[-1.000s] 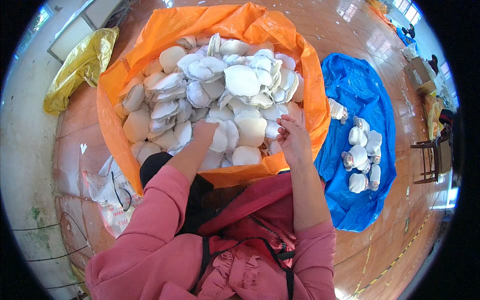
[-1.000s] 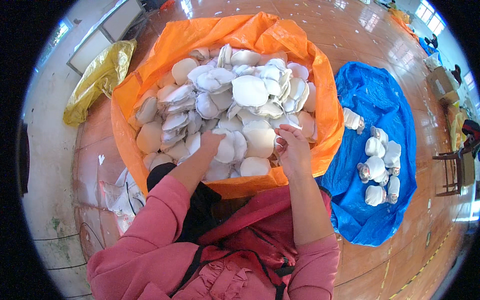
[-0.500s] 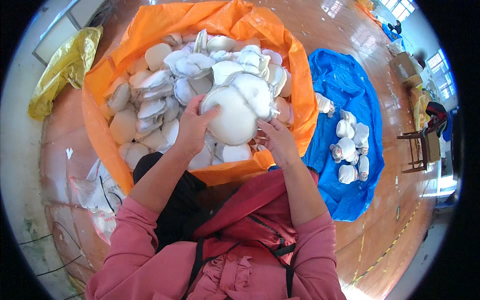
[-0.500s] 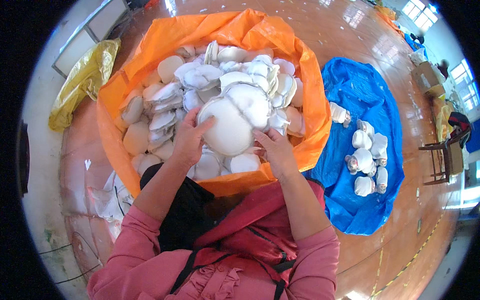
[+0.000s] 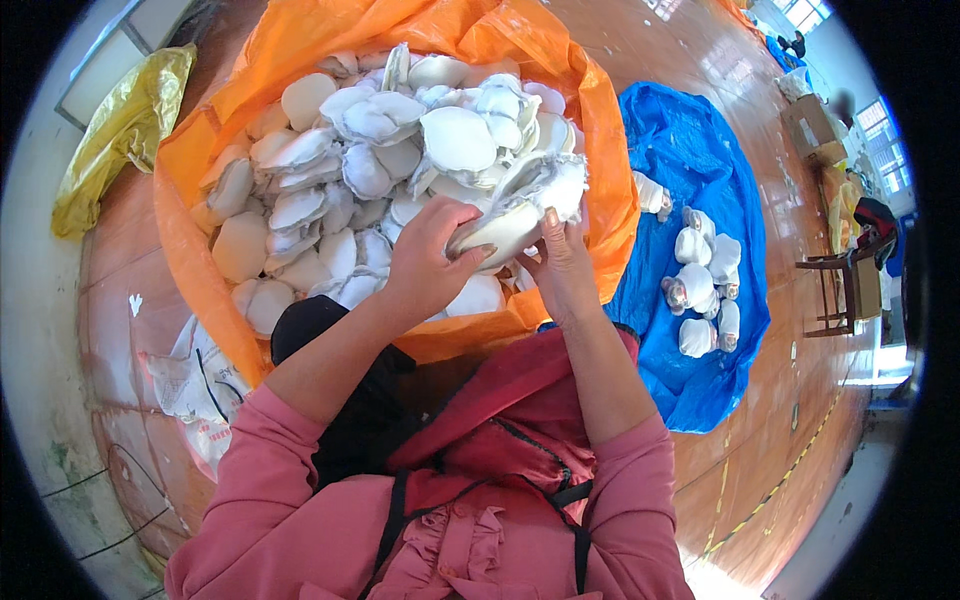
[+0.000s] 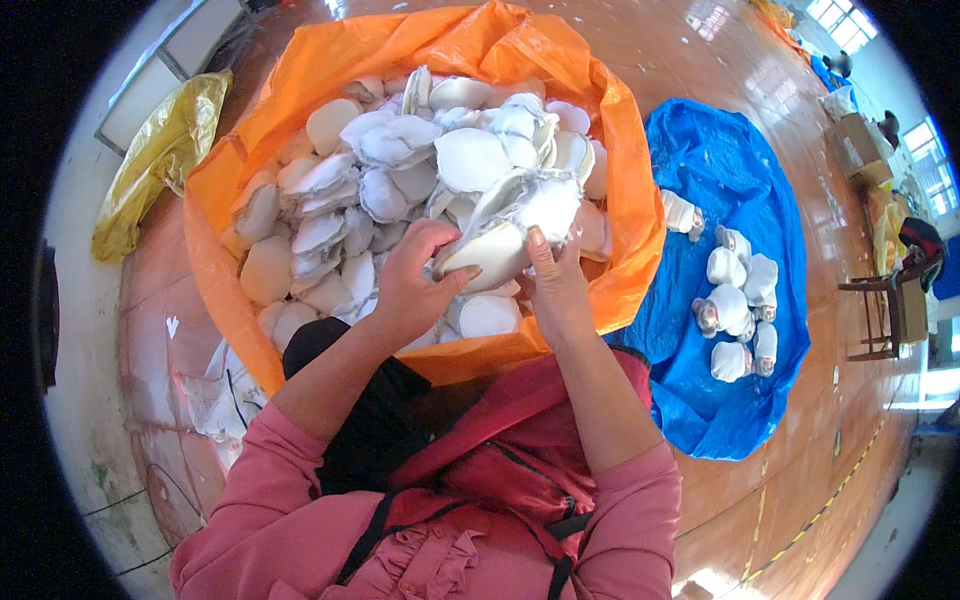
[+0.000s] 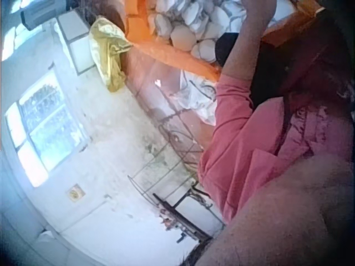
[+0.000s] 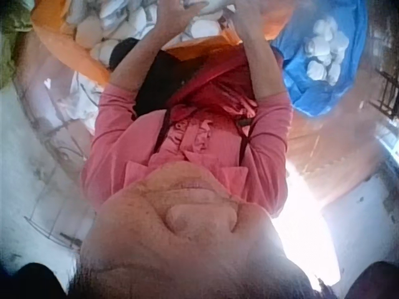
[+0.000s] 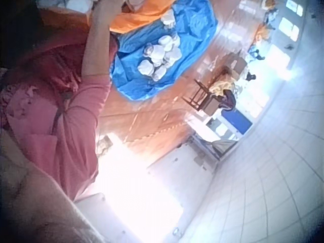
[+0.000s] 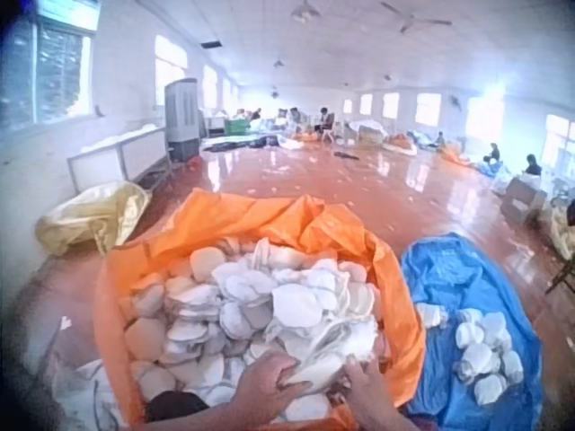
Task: The person picks white mask shells from an orange bag, inserts a small white insert into each shell, and places the assembled masks onto a blue tarp. The person repeats this process continuously.
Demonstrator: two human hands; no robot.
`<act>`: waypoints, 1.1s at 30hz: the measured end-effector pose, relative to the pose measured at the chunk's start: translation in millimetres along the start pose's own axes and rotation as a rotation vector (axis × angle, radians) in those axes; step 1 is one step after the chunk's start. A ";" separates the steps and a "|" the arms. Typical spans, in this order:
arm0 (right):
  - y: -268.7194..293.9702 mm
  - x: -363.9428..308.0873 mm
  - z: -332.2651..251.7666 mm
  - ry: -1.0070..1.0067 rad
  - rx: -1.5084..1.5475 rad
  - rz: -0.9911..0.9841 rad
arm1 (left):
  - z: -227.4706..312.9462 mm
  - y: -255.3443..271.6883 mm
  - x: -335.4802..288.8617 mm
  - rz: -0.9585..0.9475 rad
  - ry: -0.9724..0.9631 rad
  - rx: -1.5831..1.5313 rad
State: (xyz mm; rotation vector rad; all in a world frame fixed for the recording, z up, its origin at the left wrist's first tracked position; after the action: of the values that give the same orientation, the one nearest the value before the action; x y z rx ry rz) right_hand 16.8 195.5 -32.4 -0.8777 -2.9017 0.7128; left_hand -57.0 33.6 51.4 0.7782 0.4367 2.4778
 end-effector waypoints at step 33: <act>-21.2 -12.6 -27.3 -0.006 0.211 -0.107 | 35.7 -19.3 -15.1 -0.072 -0.483 0.223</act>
State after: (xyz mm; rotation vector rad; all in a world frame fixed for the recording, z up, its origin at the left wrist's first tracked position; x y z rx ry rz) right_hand 20.5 184.6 2.5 -0.6925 -2.7855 0.9889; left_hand -17.7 46.5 64.4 1.3797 0.5505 2.0986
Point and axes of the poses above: each hand's wrist, its own x-axis towards the middle knuckle, its own y-axis out of the back of the hand, z = x × y, the point moved 8 cm from there along x, towards the middle knuckle, and after that the axes turned 6 degrees about y, right-handed, at the moved point
